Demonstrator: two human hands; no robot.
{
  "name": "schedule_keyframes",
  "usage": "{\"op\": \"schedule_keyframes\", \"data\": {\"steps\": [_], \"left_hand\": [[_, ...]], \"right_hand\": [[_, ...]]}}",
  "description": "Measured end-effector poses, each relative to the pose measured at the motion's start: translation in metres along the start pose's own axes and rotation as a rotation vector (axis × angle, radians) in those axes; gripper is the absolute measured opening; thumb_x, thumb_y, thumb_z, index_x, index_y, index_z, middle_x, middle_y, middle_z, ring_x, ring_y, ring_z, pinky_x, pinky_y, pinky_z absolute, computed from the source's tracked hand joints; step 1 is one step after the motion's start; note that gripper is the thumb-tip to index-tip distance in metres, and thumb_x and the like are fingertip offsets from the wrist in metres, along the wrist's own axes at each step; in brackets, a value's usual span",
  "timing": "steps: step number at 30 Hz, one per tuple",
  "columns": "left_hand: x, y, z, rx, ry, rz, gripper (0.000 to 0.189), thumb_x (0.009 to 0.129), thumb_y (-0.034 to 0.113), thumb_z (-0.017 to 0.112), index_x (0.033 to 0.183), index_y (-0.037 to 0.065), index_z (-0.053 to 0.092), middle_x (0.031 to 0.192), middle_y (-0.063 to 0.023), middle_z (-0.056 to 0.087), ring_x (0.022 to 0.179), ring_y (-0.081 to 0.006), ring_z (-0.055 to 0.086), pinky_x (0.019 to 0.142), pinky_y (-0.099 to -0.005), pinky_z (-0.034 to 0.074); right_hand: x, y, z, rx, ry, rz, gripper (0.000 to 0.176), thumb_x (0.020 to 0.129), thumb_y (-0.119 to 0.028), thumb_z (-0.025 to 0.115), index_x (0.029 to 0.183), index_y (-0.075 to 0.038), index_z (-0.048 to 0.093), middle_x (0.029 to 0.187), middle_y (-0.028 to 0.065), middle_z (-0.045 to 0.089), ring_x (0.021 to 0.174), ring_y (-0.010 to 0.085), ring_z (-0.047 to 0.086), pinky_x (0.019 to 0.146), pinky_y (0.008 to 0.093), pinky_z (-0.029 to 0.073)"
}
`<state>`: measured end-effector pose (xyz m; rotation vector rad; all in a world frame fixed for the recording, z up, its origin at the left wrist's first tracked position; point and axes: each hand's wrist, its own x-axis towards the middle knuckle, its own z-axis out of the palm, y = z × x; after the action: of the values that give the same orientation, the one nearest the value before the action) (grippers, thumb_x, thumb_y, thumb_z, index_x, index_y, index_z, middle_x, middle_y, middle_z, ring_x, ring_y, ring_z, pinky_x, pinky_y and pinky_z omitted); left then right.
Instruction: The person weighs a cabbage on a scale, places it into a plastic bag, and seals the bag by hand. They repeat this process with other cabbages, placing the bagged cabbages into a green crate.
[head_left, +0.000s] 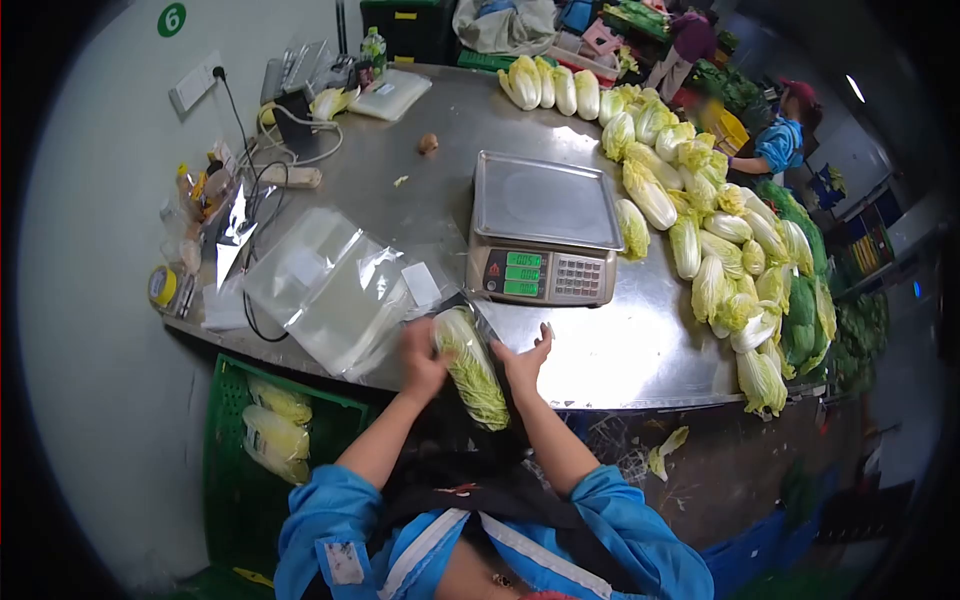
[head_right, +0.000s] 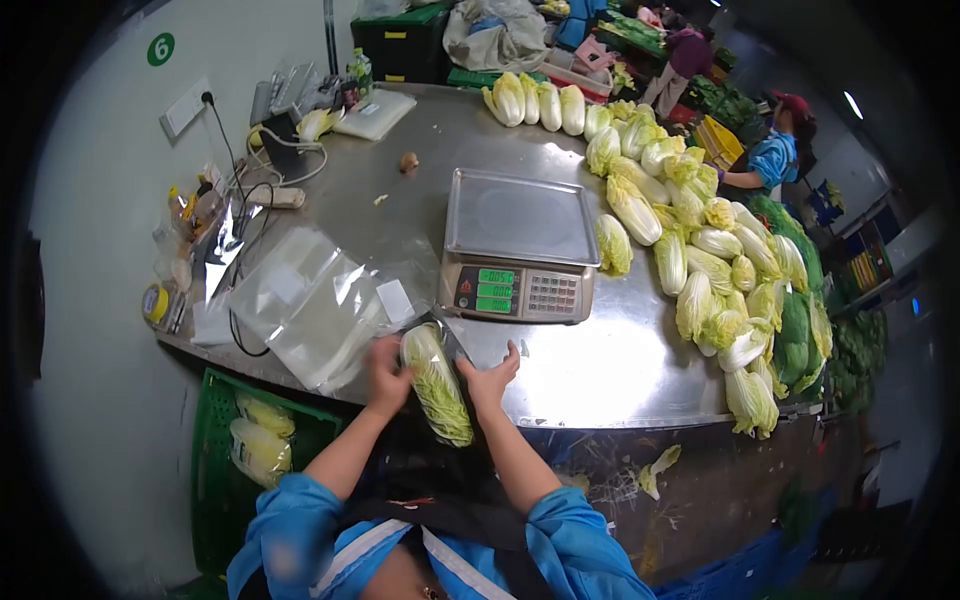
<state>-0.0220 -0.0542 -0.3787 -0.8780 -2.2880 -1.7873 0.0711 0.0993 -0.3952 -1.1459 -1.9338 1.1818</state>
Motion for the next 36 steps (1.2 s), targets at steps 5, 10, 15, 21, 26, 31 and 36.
{"op": "schedule_keyframes", "data": {"steps": [5, 10, 15, 21, 26, 31, 36], "left_hand": [[-0.026, -0.045, 0.013, -0.421, -0.128, -0.720, 0.065, 0.083, 0.040, 0.058, 0.127, -0.004, 0.036, 0.129, -0.0141, 0.041, 0.112, -0.0246, 0.044, 0.094, -0.0344, 0.034], [-0.075, -0.025, -0.021, -0.016, -0.080, -0.484, 0.046, 0.091, 0.033, 0.043, 0.075, -0.008, 0.054, 0.063, -0.0236, 0.055, 0.058, -0.0279, 0.056, 0.058, -0.0399, 0.041], [-0.129, 0.042, -0.055, 0.386, -0.408, -0.537, 0.029, 0.087, 0.022, 0.046, 0.073, 0.000, 0.059, 0.067, -0.0232, 0.056, 0.068, -0.0397, 0.058, 0.060, -0.0423, 0.045], [0.039, 0.060, -0.033, -0.229, -0.129, -0.586, 0.039, 0.090, 0.035, 0.047, 0.065, 0.006, 0.051, 0.056, 0.0003, 0.048, 0.051, -0.0111, 0.045, 0.049, -0.0293, 0.036], [0.077, 0.121, -0.028, -0.728, 0.054, -0.640, 0.031, 0.089, 0.038, 0.051, 0.079, 0.008, 0.054, 0.066, -0.0002, 0.055, 0.053, -0.0099, 0.051, 0.047, -0.0270, 0.044], [0.079, 0.101, -0.011, -0.825, 0.165, -0.763, 0.026, 0.092, 0.030, 0.046, 0.083, 0.007, 0.054, 0.068, -0.0024, 0.056, 0.056, -0.0125, 0.055, 0.048, -0.0296, 0.044], [0.105, 0.110, -0.019, -0.571, -0.056, -0.542, 0.034, 0.094, 0.032, 0.040, 0.078, 0.006, 0.054, 0.065, -0.0074, 0.059, 0.057, -0.0154, 0.058, 0.053, -0.0254, 0.040]], "right_hand": [[0.028, -0.010, 0.006, 0.194, -0.664, 0.673, 0.060, 0.076, -0.043, 0.062, 0.109, 0.008, 0.054, 0.099, 0.0173, 0.060, 0.087, 0.0244, 0.058, 0.075, 0.0372, 0.045], [-0.031, 0.005, -0.052, -0.165, -0.418, -0.207, 0.035, 0.087, -0.033, 0.052, 0.088, 0.000, 0.063, 0.069, 0.0205, 0.060, 0.064, 0.0284, 0.062, 0.059, 0.0366, 0.046], [-0.068, 0.035, -0.116, -0.148, -0.473, -0.374, 0.022, 0.084, -0.024, 0.056, 0.079, -0.003, 0.061, 0.068, 0.0170, 0.060, 0.062, 0.0331, 0.060, 0.055, 0.0397, 0.046], [0.089, -0.075, -0.062, 0.234, -0.304, -0.388, 0.018, 0.084, -0.015, 0.057, 0.091, 0.000, 0.050, 0.066, 0.0165, 0.057, 0.059, 0.0321, 0.056, 0.055, 0.0365, 0.044], [0.083, -0.205, -0.148, 0.052, -0.282, -0.940, 0.037, 0.075, -0.014, 0.066, 0.107, -0.004, 0.051, 0.103, 0.0134, 0.056, 0.092, 0.0259, 0.054, 0.077, 0.0360, 0.042], [0.074, -0.178, -0.139, -0.396, -0.525, -1.382, 0.021, 0.072, -0.018, 0.058, 0.091, -0.009, 0.056, 0.084, 0.0079, 0.057, 0.087, 0.0233, 0.054, 0.089, 0.0439, 0.036], [0.133, -0.270, -0.223, -0.214, -0.250, -1.369, 0.017, 0.065, -0.001, 0.054, 0.077, -0.011, 0.060, 0.070, 0.0034, 0.059, 0.068, 0.0217, 0.058, 0.077, 0.0372, 0.045]]}}
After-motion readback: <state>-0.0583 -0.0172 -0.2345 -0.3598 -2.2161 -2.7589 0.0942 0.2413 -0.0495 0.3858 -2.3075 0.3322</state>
